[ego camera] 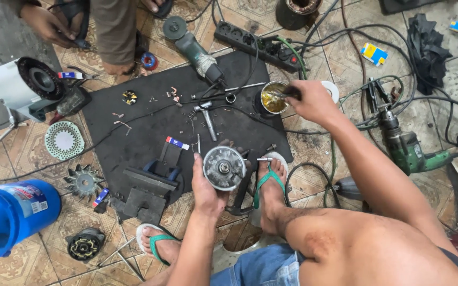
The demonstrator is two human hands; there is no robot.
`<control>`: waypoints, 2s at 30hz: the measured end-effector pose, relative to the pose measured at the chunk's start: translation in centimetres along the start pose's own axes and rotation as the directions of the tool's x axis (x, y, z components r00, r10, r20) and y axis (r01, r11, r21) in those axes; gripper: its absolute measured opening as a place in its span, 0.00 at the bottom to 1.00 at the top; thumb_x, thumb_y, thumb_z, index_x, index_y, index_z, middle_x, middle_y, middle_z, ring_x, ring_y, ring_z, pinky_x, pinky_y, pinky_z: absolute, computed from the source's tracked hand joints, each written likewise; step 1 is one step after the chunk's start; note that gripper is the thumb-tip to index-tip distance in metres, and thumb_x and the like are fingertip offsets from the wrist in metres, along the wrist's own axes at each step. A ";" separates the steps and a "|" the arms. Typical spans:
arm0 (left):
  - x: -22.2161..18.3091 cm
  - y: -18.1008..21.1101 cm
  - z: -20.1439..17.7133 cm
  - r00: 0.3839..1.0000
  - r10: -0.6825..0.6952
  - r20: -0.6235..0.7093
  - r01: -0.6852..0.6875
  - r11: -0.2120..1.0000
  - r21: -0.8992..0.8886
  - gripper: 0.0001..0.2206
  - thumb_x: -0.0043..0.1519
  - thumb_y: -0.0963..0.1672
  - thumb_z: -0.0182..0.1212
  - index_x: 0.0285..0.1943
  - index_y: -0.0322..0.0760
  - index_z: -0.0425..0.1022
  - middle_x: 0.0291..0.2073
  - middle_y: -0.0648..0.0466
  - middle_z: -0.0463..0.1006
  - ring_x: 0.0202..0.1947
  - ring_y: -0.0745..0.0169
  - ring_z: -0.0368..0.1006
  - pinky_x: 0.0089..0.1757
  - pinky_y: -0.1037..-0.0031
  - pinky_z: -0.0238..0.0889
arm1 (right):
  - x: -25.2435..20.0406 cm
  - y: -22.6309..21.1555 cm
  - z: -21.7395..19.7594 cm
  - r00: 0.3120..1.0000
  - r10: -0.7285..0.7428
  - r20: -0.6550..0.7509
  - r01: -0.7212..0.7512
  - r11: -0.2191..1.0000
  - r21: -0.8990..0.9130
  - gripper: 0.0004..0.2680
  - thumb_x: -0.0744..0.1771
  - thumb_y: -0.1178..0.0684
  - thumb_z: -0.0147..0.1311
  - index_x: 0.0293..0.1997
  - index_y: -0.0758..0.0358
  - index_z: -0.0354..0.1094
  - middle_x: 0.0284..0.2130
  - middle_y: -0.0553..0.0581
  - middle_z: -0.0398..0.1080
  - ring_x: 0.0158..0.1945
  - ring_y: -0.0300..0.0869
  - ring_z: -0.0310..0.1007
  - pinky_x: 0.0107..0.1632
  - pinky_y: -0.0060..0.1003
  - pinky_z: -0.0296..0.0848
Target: Repairing and assembling an electric motor by connecting internal wires and fitting the housing components together.
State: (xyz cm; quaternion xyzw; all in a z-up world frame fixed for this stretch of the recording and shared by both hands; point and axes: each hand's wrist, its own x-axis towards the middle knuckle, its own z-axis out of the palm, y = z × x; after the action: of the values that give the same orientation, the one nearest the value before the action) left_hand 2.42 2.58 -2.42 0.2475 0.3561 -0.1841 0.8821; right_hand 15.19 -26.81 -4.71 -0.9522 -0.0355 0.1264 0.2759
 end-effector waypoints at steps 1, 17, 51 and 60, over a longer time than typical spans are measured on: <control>-0.2 0.3 0.4 0.999 0.004 -0.034 -0.005 1.000 -0.025 0.34 0.67 0.61 0.42 0.63 0.32 0.75 0.49 0.31 0.80 0.51 0.33 0.77 0.50 0.41 0.71 | -1.1 -1.4 -1.4 0.996 -0.058 -0.064 0.062 0.996 0.061 0.08 0.64 0.58 0.61 0.45 0.69 0.74 0.34 0.74 0.76 0.43 0.71 0.75 0.47 0.63 0.72; -0.1 2.1 4.6 0.988 0.141 -0.065 -0.149 0.981 -0.123 0.25 0.65 0.59 0.54 0.52 0.38 0.81 0.45 0.42 0.84 0.44 0.43 0.82 0.44 0.53 0.79 | -6.7 -14.7 -6.3 0.654 -0.733 -0.189 0.716 0.680 -0.161 0.06 0.64 0.60 0.64 0.43 0.59 0.78 0.37 0.56 0.77 0.42 0.49 0.80 0.44 0.39 0.78; -1.0 2.4 4.6 0.755 0.500 0.424 -0.619 0.757 0.209 0.31 0.72 0.57 0.30 0.75 0.33 0.56 0.60 0.37 0.70 0.54 0.48 0.71 0.51 0.55 0.74 | -9.4 -16.1 -3.2 0.650 -0.732 -0.204 0.726 0.678 -0.119 0.06 0.67 0.54 0.57 0.46 0.59 0.75 0.39 0.59 0.74 0.39 0.52 0.80 0.37 0.41 0.77; -2.4 2.2 5.4 0.649 0.502 0.572 -0.759 0.481 0.439 0.33 0.70 0.57 0.27 0.78 0.34 0.48 0.65 0.32 0.60 0.62 0.32 0.61 0.60 0.36 0.61 | -8.8 -17.5 -5.6 0.946 -0.321 -0.049 0.309 0.843 0.441 0.05 0.62 0.57 0.64 0.39 0.59 0.79 0.25 0.60 0.77 0.29 0.47 0.78 0.32 0.39 0.74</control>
State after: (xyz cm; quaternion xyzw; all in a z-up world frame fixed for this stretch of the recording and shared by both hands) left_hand 4.82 1.66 3.33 0.6112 -0.0217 0.0073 0.7911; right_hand 8.18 -16.15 11.17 -0.8438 -0.1653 0.0970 0.5013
